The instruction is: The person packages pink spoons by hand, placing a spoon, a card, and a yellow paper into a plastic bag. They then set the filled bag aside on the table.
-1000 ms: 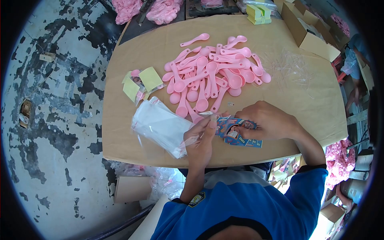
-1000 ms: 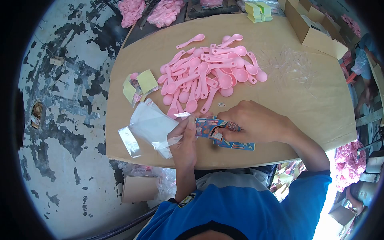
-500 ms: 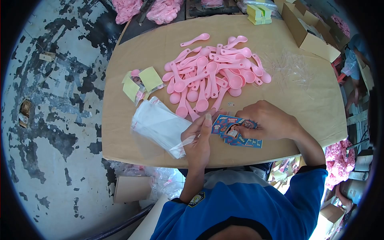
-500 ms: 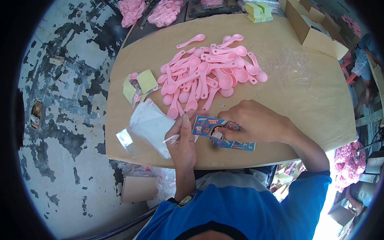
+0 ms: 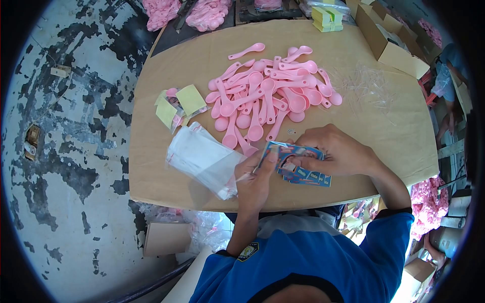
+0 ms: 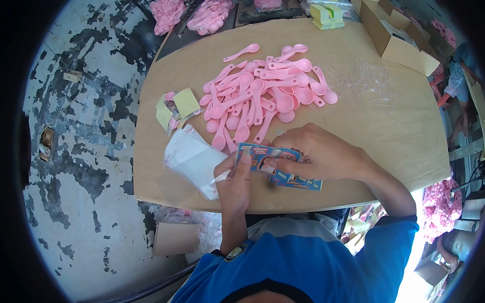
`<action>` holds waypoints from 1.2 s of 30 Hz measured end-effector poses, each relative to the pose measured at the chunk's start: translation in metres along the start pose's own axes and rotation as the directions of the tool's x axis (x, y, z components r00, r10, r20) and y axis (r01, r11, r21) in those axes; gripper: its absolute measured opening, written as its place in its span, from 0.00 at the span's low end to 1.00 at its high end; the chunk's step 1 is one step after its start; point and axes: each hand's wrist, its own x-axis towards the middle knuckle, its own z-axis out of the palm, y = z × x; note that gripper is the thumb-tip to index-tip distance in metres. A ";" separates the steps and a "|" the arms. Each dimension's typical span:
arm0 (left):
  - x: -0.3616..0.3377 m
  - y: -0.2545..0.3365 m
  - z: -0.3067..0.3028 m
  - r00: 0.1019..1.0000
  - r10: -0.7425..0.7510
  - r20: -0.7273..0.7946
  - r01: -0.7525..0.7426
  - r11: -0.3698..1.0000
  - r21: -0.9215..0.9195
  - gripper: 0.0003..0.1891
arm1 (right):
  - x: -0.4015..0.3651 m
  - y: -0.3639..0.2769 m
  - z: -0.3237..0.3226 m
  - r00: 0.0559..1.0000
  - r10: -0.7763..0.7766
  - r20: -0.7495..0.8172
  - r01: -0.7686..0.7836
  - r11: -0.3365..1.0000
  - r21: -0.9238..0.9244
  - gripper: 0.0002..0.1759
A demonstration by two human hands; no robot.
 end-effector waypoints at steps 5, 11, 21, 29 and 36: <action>0.001 0.013 0.008 0.997 -0.033 -0.065 0.018 0.975 -0.223 0.12 | 0.001 0.002 0.005 0.999 0.034 -0.007 -0.031 0.977 0.211 0.08; -0.002 0.007 0.019 0.997 0.052 0.060 -0.046 0.994 -0.102 0.15 | 0.002 0.009 0.030 0.996 0.010 -0.086 0.026 0.914 0.404 0.09; -0.014 -0.001 0.004 0.976 0.176 0.130 -0.102 0.890 -0.444 0.29 | 0.007 0.001 0.036 0.980 0.197 0.026 -0.171 0.771 0.613 0.10; -0.011 0.004 -0.023 0.826 0.557 0.082 -0.517 0.808 -0.281 0.25 | 0.015 0.001 0.041 0.991 0.111 0.069 -0.117 0.524 0.844 0.17; -0.020 0.027 -0.065 0.802 0.597 0.014 -0.597 0.802 0.036 0.22 | 0.050 -0.009 0.032 0.998 0.019 0.067 -0.048 0.880 0.472 0.12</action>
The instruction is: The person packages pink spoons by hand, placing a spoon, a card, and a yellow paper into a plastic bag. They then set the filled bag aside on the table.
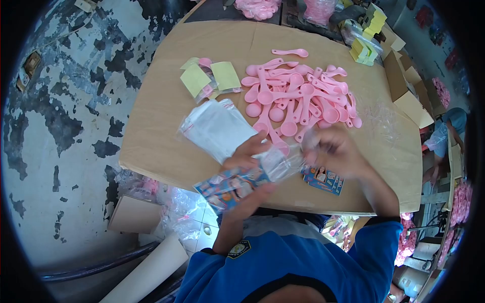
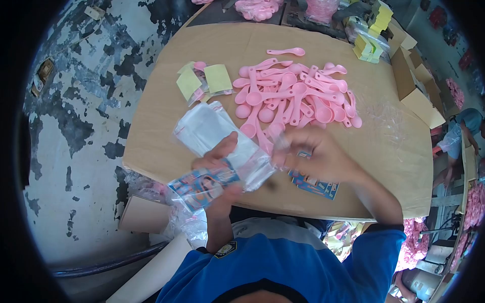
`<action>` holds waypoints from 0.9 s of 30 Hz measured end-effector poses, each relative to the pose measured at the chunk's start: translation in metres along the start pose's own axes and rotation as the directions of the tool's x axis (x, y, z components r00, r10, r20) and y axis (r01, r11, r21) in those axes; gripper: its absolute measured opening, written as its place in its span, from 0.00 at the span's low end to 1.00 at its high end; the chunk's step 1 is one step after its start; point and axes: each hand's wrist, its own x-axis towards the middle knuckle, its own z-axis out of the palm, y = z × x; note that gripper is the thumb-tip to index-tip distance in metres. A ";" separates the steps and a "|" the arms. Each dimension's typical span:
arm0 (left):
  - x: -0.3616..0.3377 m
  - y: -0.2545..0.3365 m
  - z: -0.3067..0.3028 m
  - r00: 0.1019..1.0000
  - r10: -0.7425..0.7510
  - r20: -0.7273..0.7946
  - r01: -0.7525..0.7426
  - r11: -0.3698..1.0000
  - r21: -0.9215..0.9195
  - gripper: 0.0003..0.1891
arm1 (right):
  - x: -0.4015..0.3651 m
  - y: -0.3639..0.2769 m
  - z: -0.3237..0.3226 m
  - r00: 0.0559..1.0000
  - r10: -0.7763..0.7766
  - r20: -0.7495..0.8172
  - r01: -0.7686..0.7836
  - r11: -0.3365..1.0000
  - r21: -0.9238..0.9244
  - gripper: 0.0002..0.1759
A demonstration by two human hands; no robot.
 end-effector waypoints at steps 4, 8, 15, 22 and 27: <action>-0.002 -0.007 -0.023 0.967 -0.090 -0.237 0.048 0.983 -0.179 0.25 | 0.053 -0.009 -0.028 0.988 -0.049 -0.150 -0.024 0.893 -0.450 0.12; -0.001 -0.004 -0.022 0.973 -0.066 -0.220 0.027 0.984 -0.176 0.27 | 0.079 0.040 -0.045 0.981 -0.192 -0.013 0.074 0.436 -0.897 0.14; 0.001 -0.005 -0.032 0.984 -0.013 -0.175 0.000 0.997 -0.076 0.29 | 0.075 0.020 -0.040 0.993 -0.092 -0.067 0.007 0.634 -0.773 0.10; 0.007 0.002 -0.020 0.974 -0.072 -0.215 0.042 0.989 -0.140 0.30 | 0.022 -0.036 -0.029 0.989 -0.059 -0.139 0.009 0.943 -0.333 0.10; 0.005 -0.001 0.020 0.965 -0.199 -0.172 0.113 0.905 -0.410 0.30 | 0.005 -0.046 -0.004 0.961 -0.255 -0.105 0.227 0.948 -0.224 0.13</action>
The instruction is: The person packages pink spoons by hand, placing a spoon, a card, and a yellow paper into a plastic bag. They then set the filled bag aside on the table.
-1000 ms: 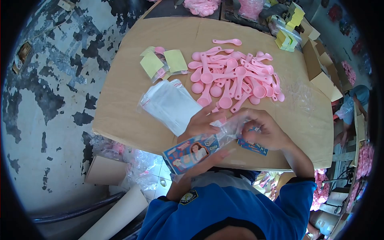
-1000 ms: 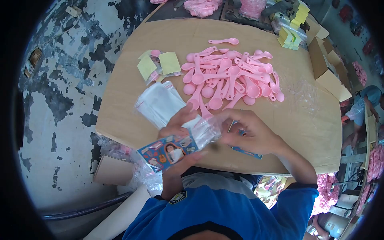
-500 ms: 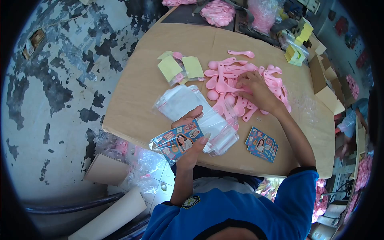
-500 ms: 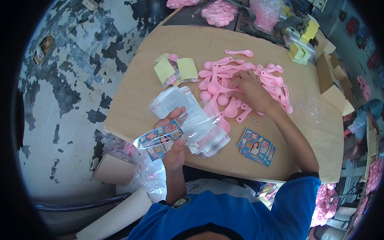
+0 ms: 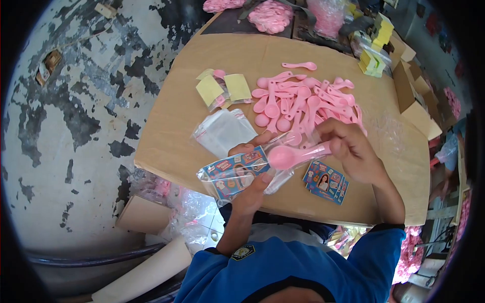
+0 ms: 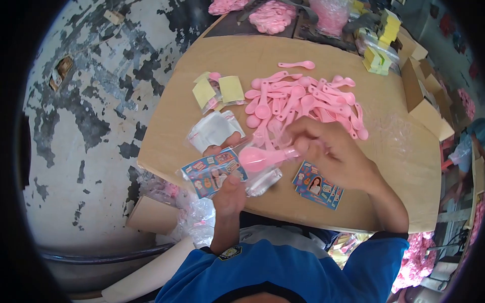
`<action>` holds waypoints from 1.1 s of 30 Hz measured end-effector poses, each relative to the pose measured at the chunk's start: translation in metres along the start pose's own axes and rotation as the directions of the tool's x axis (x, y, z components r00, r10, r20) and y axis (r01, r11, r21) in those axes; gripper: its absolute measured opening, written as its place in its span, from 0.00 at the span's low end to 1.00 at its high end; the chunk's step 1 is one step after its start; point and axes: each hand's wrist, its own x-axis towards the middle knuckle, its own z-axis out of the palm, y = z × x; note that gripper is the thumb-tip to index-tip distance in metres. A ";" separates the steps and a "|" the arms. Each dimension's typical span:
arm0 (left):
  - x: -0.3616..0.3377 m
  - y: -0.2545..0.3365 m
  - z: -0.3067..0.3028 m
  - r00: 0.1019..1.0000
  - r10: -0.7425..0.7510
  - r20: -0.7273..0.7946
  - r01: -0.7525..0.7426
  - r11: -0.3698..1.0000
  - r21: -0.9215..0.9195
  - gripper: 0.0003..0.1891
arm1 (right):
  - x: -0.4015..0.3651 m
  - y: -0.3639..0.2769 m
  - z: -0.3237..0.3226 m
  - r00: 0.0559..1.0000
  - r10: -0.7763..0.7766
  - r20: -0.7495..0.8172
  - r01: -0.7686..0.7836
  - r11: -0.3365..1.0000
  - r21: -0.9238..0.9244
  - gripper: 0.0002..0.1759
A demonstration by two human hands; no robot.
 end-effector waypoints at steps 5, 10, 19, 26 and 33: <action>-0.018 -0.021 0.025 0.966 -0.241 -0.088 0.217 0.950 -0.223 0.46 | -0.012 -0.021 -0.015 0.992 -0.092 0.086 0.111 0.961 -0.252 0.09; -0.007 -0.027 0.029 0.970 -0.238 0.058 0.244 0.958 -0.154 0.57 | -0.042 -0.064 -0.065 0.851 -0.384 -0.358 0.209 0.874 -0.440 0.04; 0.006 -0.033 0.053 0.948 -0.084 0.307 -0.137 0.763 0.632 0.51 | -0.036 -0.061 -0.056 0.909 -0.090 -0.408 -0.076 0.924 -0.375 0.09; -0.005 -0.059 0.063 0.734 -0.620 0.276 0.315 0.671 0.671 0.30 | -0.026 -0.032 -0.057 0.902 -0.188 -0.389 -0.027 0.874 -0.486 0.06; -0.013 -0.048 0.063 0.631 -0.695 0.346 0.568 0.717 0.404 0.23 | -0.049 -0.002 -0.062 0.976 0.213 -0.052 -0.220 0.957 -0.190 0.09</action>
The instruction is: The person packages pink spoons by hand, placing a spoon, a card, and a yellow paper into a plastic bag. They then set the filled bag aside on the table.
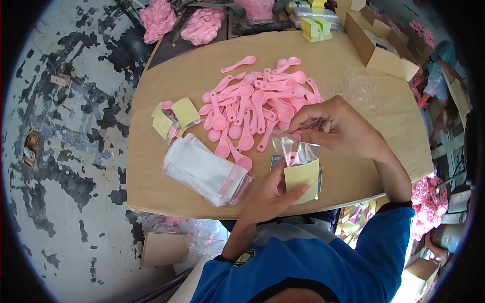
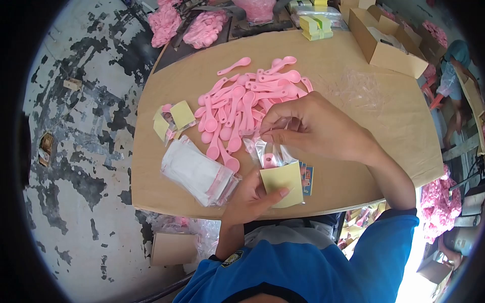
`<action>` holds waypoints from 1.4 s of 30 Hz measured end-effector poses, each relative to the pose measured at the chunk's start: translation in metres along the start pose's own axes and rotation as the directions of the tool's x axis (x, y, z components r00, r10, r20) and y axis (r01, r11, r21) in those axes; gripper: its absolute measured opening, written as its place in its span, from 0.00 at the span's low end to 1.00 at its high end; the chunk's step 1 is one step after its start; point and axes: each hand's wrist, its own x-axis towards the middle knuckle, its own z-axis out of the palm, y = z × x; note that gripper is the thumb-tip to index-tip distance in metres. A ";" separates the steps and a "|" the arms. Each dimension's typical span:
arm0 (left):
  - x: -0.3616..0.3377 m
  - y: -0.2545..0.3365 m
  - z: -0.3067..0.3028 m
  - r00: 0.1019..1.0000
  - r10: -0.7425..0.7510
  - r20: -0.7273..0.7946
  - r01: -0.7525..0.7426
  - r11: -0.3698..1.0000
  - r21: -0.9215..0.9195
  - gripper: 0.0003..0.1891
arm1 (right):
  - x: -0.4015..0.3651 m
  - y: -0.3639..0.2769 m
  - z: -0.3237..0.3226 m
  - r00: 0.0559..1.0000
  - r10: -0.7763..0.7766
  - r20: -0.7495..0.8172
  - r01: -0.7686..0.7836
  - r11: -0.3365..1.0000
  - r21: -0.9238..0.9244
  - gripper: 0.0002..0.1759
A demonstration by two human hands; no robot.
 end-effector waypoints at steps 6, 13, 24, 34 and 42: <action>0.018 -0.001 -0.004 0.955 0.065 -0.289 -0.047 0.996 0.070 0.19 | -0.003 0.009 0.009 0.987 0.161 0.017 -0.161 0.987 -0.024 0.07; 0.021 -0.005 -0.001 0.931 0.169 -0.323 -0.099 0.970 0.222 0.25 | 0.001 0.037 0.024 0.861 -0.470 -0.193 0.254 0.726 -0.639 0.09; 0.018 0.001 -0.007 0.963 0.038 -0.266 0.080 0.905 0.418 0.26 | 0.002 0.059 0.032 0.827 -0.559 -0.062 0.315 0.551 -0.773 0.13; 0.016 0.007 -0.007 0.974 0.008 -0.227 -0.028 0.996 -0.083 0.19 | -0.027 0.020 -0.053 0.891 -0.316 -0.327 0.400 0.887 0.233 0.08; 0.009 -0.017 -0.028 0.928 0.059 -0.367 -0.040 0.998 0.058 0.13 | -0.047 0.103 -0.116 0.828 0.035 -0.560 -0.371 0.783 -0.500 0.10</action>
